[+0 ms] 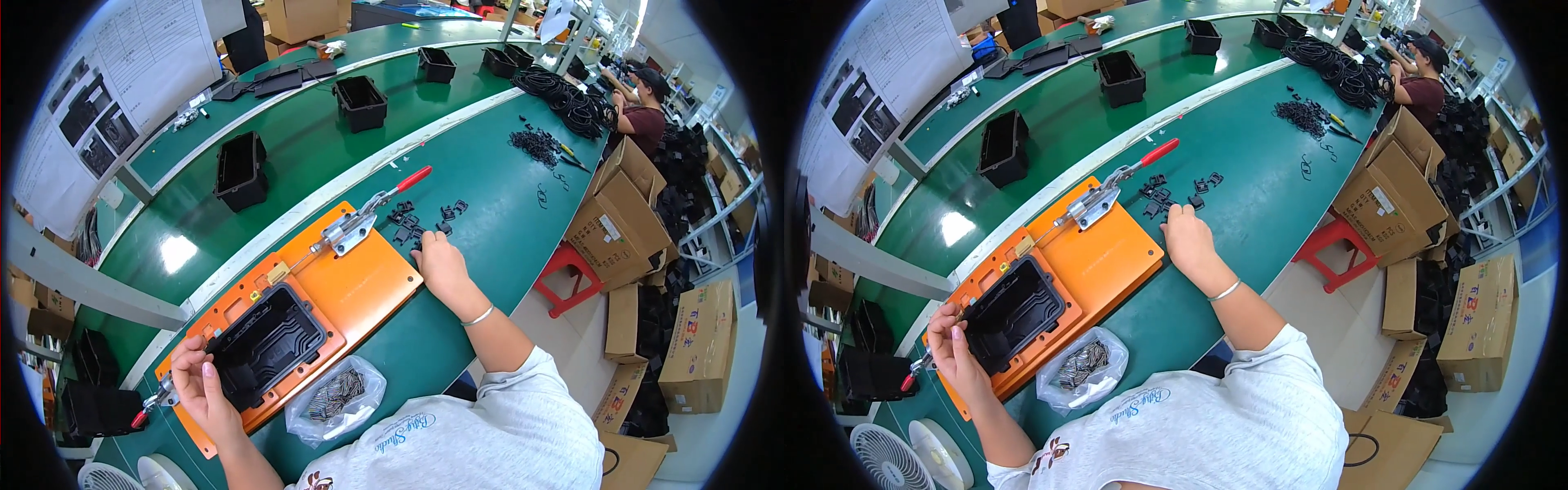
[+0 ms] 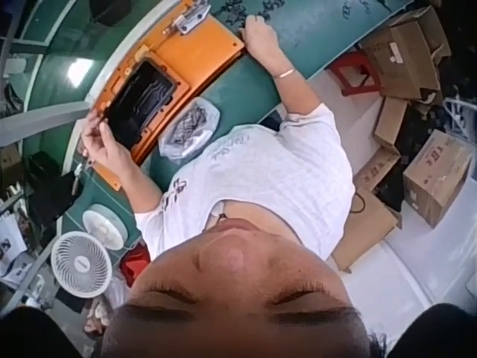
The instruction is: The person assembles plastic housing components by inserting small clips and a fan into the housing, using an assembly jig to hold the parts in place.
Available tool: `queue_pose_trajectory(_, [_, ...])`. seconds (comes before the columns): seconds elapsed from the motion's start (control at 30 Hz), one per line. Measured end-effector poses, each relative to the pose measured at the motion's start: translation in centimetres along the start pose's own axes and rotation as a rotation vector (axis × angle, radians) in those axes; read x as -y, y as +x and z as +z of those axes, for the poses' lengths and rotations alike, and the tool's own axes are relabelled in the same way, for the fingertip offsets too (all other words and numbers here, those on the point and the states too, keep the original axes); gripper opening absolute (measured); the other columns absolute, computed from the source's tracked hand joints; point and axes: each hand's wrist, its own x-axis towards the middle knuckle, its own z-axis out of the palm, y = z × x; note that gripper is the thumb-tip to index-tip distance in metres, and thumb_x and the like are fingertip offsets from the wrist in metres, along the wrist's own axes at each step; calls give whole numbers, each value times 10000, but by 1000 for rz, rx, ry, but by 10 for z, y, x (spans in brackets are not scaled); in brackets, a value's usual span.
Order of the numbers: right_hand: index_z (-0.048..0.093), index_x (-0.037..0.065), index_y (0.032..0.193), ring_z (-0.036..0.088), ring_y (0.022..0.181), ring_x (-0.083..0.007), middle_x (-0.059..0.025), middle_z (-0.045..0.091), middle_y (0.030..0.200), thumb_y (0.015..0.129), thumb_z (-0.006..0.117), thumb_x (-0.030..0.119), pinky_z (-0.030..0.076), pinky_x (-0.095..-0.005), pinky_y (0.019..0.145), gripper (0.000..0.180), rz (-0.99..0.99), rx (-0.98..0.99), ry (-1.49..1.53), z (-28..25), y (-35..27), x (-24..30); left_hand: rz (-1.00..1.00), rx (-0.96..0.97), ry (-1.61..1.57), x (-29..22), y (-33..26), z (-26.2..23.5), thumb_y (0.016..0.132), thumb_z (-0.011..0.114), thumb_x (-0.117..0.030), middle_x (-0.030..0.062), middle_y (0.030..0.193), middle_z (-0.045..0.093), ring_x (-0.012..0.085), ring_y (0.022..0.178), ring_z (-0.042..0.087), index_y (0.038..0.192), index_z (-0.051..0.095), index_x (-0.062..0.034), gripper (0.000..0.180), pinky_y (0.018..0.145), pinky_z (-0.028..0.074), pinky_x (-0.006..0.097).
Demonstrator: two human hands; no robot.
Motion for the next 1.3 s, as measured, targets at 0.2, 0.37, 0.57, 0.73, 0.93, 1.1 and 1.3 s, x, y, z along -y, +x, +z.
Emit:
queue_pose_trajectory(0.2, [607, -65, 951, 640, 647, -332, -195, 645, 809, 790, 735, 118, 541, -396, 607, 275, -123, -150, 156, -11, -6, -32, 11, 25, -21, -3, 0, 1, 897, 544, -41, 142, 1220, 518, 186, 1112, 508, 1017, 533, -26, 121, 934, 402, 297])
queue_pose_trajectory(0.37, [615, -19, 1073, 555, 519, -122, -55, 643, 801, 861, 683, 101, 451, -242, 463, 252, 229, 239, 1062, -61, -15, -21, 32, 84, -18, -14, -5, 4, 894, 559, -56, 139, 1163, 533, 194, 1075, 513, 996, 541, -16, 111, 935, 394, 301])
queue_pose_trajectory(0.57, [598, 3, 1101, 577, 558, -158, -91, 650, 930, 898, 638, 107, 420, -258, 440, 232, -19, 1181, 1958, -65, -53, 64, 39, 414, -75, -30, -23, 22, 822, 661, -46, 162, 1088, 555, 241, 1019, 552, 1009, 606, 15, 205, 907, 439, 337])
queue_pose_trajectory(0.73, [579, -3, 1153, 595, 592, -154, -81, 633, 895, 930, 615, 137, 449, -263, 470, 266, 134, 1605, 1980, -43, -90, 133, -75, 654, -216, -36, -28, 37, 757, 781, -139, 135, 1122, 589, 255, 1013, 576, 1033, 652, -5, 332, 889, 451, 362])
queue_pose_trajectory(0.93, [571, 1, 1189, 639, 753, -167, -111, 636, 951, 958, 581, 166, 509, -265, 601, 283, 246, 1567, 2004, -44, -97, 148, -95, 440, -311, -30, -33, 26, 836, 675, 20, 151, 1088, 606, 208, 1014, 596, 945, 591, 0, 139, 826, 498, 304])
queue_pose_trajectory(1.1, [583, -2, 1178, 652, 917, -178, -119, 653, 1036, 971, 555, 142, 544, -302, 786, 254, 142, 1246, 1918, -57, -90, 140, -213, 360, -509, -43, -32, 14, 833, 617, 111, 170, 1001, 630, 190, 947, 644, 884, 489, -1, 177, 841, 514, 303])
queue_pose_trajectory(1.3, [599, -15, 1123, 637, 950, -154, -96, 652, 1033, 926, 584, 6, 529, -291, 839, 199, 13, 891, 1897, -59, -101, 154, -73, 594, -70, -50, -43, 20, 770, 750, 13, 61, 788, 651, 104, 707, 629, 841, 561, 1, 203, 635, 509, 249])
